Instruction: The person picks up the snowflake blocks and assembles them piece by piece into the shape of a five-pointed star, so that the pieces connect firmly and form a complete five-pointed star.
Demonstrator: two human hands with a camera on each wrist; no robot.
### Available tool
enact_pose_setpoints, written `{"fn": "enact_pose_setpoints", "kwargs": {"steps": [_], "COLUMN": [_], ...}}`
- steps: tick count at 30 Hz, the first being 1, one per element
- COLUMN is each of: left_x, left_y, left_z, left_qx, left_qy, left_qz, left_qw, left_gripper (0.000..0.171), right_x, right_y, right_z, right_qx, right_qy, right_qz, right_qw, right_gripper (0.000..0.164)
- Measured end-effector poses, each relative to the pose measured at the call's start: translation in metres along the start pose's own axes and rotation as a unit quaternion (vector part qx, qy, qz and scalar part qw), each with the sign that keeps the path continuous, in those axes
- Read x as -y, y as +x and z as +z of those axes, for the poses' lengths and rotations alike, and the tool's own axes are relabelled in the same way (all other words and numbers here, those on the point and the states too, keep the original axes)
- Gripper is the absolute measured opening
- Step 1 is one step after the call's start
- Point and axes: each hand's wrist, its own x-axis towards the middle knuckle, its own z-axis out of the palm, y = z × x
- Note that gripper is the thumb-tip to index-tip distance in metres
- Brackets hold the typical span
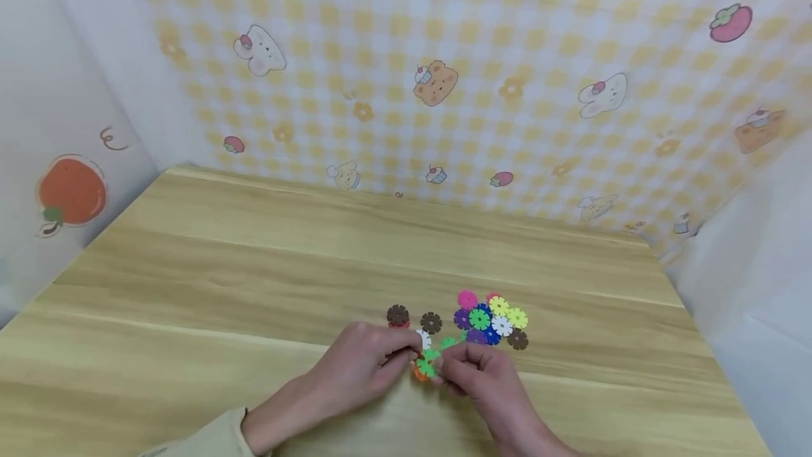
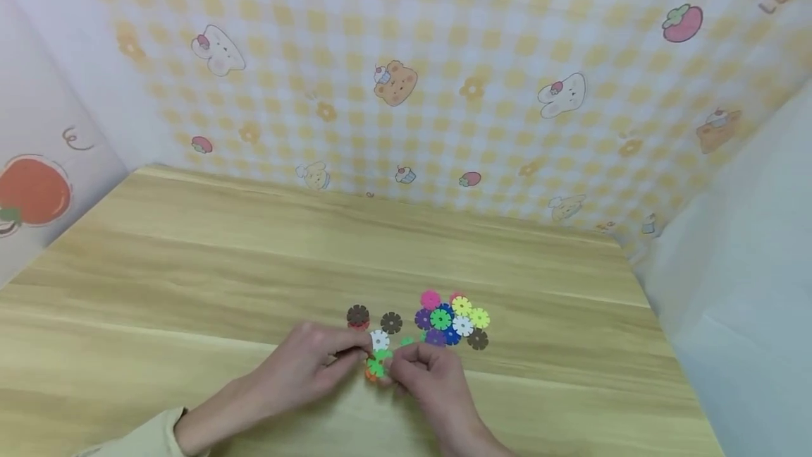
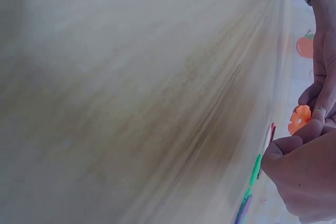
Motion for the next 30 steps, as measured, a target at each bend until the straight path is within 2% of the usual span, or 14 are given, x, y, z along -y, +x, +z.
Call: {"fn": "enact_pose_setpoints", "kwargs": {"steps": [4,6,8,14,17,22,24,26,27,30], "left_x": [0.001,0.003,0.006,0.023,0.032,0.045,0.051,0.056,0.059,0.066], "left_y": [-0.003,-0.004,-0.003,0.009,0.018,0.033,0.039,0.046,0.050,0.058], "left_z": [0.001,-0.001,-0.004,-0.020,-0.027,-0.035,-0.035,-0.034,-0.033,-0.030], "left_qx": [0.023,0.034,0.033,-0.011,-0.026,-0.030,-0.026,-0.019,-0.016,-0.005], "left_qy": [-0.009,-0.018,-0.027,-0.035,-0.032,-0.043,-0.044,-0.048,-0.049,-0.056], "left_qz": [-0.044,-0.076,-0.102,-0.160,-0.198,-0.255,-0.271,-0.288,-0.296,-0.319], "left_qw": [0.9987,0.9963,0.9939,0.9864,0.9794,0.9655,0.9613,0.9564,0.9539,0.9461], "left_gripper": [0.015,0.014,0.014,0.014,0.014,0.013,0.012,0.013,0.013,0.014], "right_x": [-0.007,-0.011,-0.015,-0.027,-0.032,-0.036,-0.036,-0.036,-0.036,-0.035], "right_y": [-0.001,-0.003,-0.006,-0.009,-0.009,-0.008,-0.007,-0.005,-0.004,0.004], "right_z": [-0.005,-0.012,-0.022,-0.060,-0.083,-0.118,-0.125,-0.127,-0.126,-0.122], "right_qx": [0.017,0.016,0.005,-0.066,-0.112,-0.175,-0.185,-0.193,-0.197,-0.205], "right_qy": [-0.012,-0.023,-0.039,-0.080,-0.078,-0.086,-0.135,-0.201,-0.234,-0.333], "right_qz": [-0.008,-0.006,0.003,0.023,0.032,0.045,0.036,0.012,-0.008,-0.080], "right_qw": [1.000,1.000,0.999,0.994,0.990,0.980,0.973,0.960,0.952,0.917], "right_gripper": [0.027,0.029,0.030,0.027,0.026,0.027,0.026,0.024,0.023,0.021]}}
